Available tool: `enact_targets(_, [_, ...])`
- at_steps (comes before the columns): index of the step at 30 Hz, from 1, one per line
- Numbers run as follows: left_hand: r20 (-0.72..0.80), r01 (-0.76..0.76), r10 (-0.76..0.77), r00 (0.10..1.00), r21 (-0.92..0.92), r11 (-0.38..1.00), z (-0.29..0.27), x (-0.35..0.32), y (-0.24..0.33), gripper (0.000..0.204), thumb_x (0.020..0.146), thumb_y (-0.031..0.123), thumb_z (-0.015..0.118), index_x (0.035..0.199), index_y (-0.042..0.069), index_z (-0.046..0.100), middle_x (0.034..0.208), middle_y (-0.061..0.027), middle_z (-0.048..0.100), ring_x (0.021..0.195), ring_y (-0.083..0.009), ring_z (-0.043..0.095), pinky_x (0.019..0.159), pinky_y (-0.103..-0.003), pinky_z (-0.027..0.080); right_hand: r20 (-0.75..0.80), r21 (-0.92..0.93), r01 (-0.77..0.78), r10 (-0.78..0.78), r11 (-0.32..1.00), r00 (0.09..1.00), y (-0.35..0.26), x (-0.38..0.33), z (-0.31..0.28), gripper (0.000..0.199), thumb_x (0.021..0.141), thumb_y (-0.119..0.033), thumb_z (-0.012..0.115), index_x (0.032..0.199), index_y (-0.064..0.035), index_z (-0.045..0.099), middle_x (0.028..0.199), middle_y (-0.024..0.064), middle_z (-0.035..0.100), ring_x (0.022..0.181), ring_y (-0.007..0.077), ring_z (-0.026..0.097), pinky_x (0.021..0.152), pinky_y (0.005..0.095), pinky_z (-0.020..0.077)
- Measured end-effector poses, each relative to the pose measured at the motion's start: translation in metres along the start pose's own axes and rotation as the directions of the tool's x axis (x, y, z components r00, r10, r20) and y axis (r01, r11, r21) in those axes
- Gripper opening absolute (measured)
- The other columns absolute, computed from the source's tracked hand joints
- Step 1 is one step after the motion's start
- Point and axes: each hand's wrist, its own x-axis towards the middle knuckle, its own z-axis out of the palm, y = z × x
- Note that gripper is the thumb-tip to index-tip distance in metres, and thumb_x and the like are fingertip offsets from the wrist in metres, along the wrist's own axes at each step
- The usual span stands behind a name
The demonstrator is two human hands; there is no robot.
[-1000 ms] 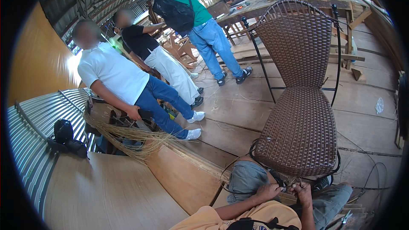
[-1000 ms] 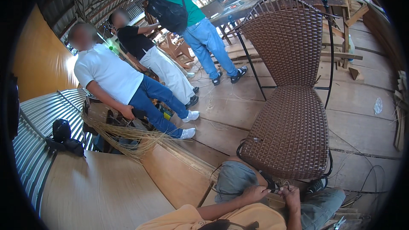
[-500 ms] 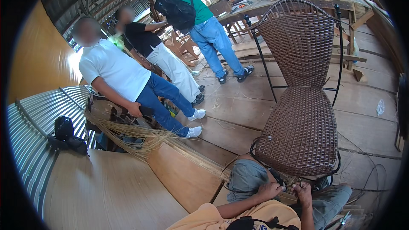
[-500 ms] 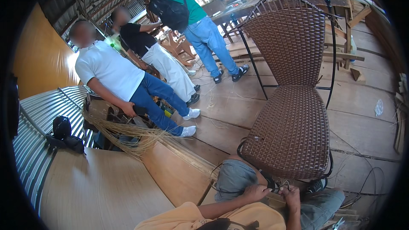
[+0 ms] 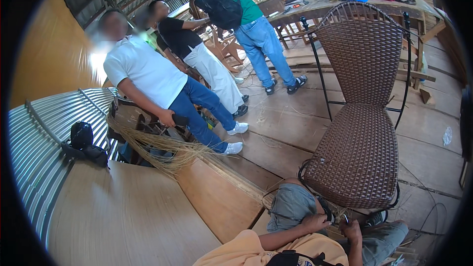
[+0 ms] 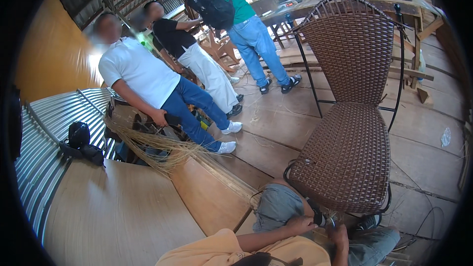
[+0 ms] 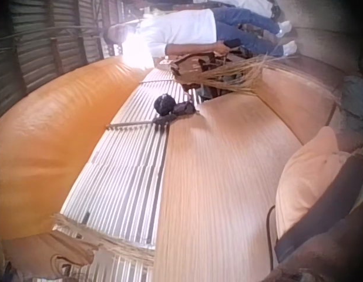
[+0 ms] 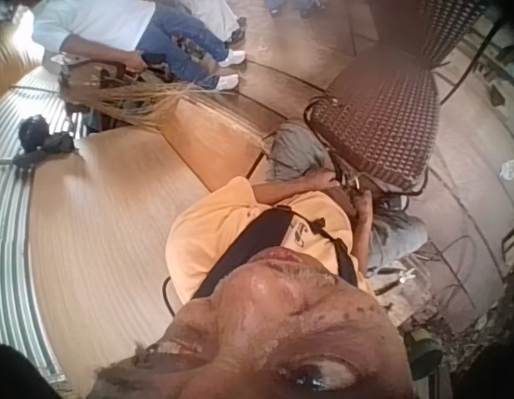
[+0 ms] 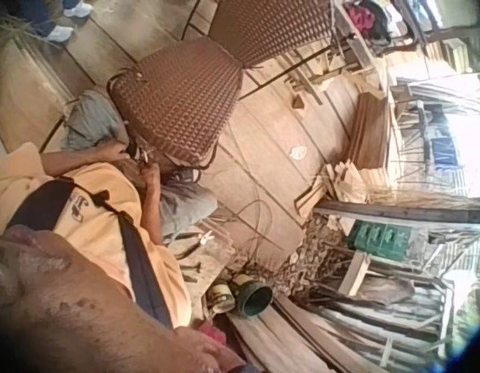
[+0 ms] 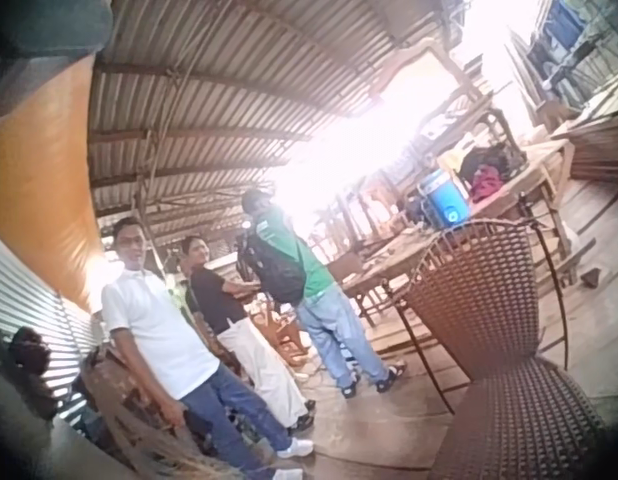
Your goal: Weaving and securing synthetic rattan material onto a chair frame.
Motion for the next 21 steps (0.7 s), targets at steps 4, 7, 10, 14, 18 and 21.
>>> enact_targets(4, [0.033, 0.01, -0.01, 0.999, -0.003, 1.0, -0.006, 0.0, 0.003, 0.043, 0.082, 0.041, 0.055, 0.08, -0.002, 0.056, 0.075, -0.0205, 0.059, 0.07, -0.0353, 0.06, 0.061, -0.045, 0.047, 0.09, -0.025, -0.055, 0.057, 0.998, 0.994, -0.03, -0.009, -0.007, 0.02, 0.074, -0.016, 0.055, 0.062, -0.0005, 0.061, 0.048, 0.0075, 0.054, 0.039, 0.0136, 0.051, 0.038, 0.0278, 0.0395])
enact_targets(7, [0.059, 0.037, -0.037, 0.998, 0.001, 0.999, -0.006, 0.001, 0.003, 0.043, 0.082, 0.042, 0.055, 0.079, -0.001, 0.056, 0.072, -0.02, 0.059, 0.068, -0.0351, 0.06, 0.059, -0.045, 0.046, 0.11, -0.041, -0.118, 0.121, 0.992, 0.987, -0.036, -0.01, -0.008, 0.021, 0.074, -0.016, 0.055, 0.063, 0.0001, 0.061, 0.047, 0.0079, 0.054, 0.04, 0.014, 0.052, 0.038, 0.0278, 0.0406])
enact_targets(10, [0.064, 0.026, -0.027, 0.998, 0.009, 1.0, -0.001, 0.002, -0.004, 0.043, 0.081, 0.042, 0.055, 0.08, -0.001, 0.056, 0.072, -0.0195, 0.059, 0.067, -0.0344, 0.06, 0.059, -0.045, 0.046, 0.107, -0.062, -0.09, 0.096, 0.994, 0.99, -0.038, -0.011, -0.008, 0.021, 0.074, -0.016, 0.055, 0.063, 0.0007, 0.061, 0.048, 0.0085, 0.055, 0.041, 0.0143, 0.053, 0.039, 0.0282, 0.0416])
enact_targets(14, [0.051, 0.028, -0.028, 0.998, 0.004, 1.0, 0.0, 0.003, -0.002, 0.043, 0.081, 0.043, 0.055, 0.08, 0.0, 0.057, 0.072, -0.019, 0.059, 0.067, -0.0338, 0.06, 0.058, -0.044, 0.046, 0.113, -0.065, -0.093, 0.099, 0.994, 0.989, -0.028, -0.008, -0.007, 0.02, 0.073, -0.016, 0.055, 0.063, 0.0009, 0.061, 0.049, 0.0084, 0.056, 0.042, 0.0144, 0.054, 0.039, 0.0284, 0.0423])
enact_targets(18, [0.092, 0.076, -0.073, 0.993, -0.03, 0.997, 0.0, 0.003, -0.002, 0.044, 0.081, 0.044, 0.055, 0.08, 0.0, 0.057, 0.072, -0.0187, 0.059, 0.067, -0.0339, 0.06, 0.058, -0.044, 0.046, 0.105, -0.09, -0.052, 0.061, 0.995, 0.993, -0.026, -0.009, -0.006, 0.018, 0.072, -0.015, 0.057, 0.063, 0.0005, 0.061, 0.049, 0.0073, 0.056, 0.042, 0.0137, 0.055, 0.04, 0.0281, 0.0428])
enact_targets(21, [0.08, 0.036, -0.037, 0.996, 0.009, 0.999, -0.006, 0.005, -0.002, 0.044, 0.081, 0.044, 0.054, 0.08, 0.0, 0.057, 0.072, -0.0185, 0.06, 0.067, -0.0337, 0.06, 0.058, -0.044, 0.046, 0.088, -0.098, -0.055, 0.063, 0.994, 0.994, -0.014, 0.0, -0.001, 0.017, 0.072, -0.015, 0.057, 0.063, 0.0001, 0.061, 0.05, 0.0067, 0.057, 0.043, 0.0132, 0.055, 0.04, 0.0282, 0.0433])
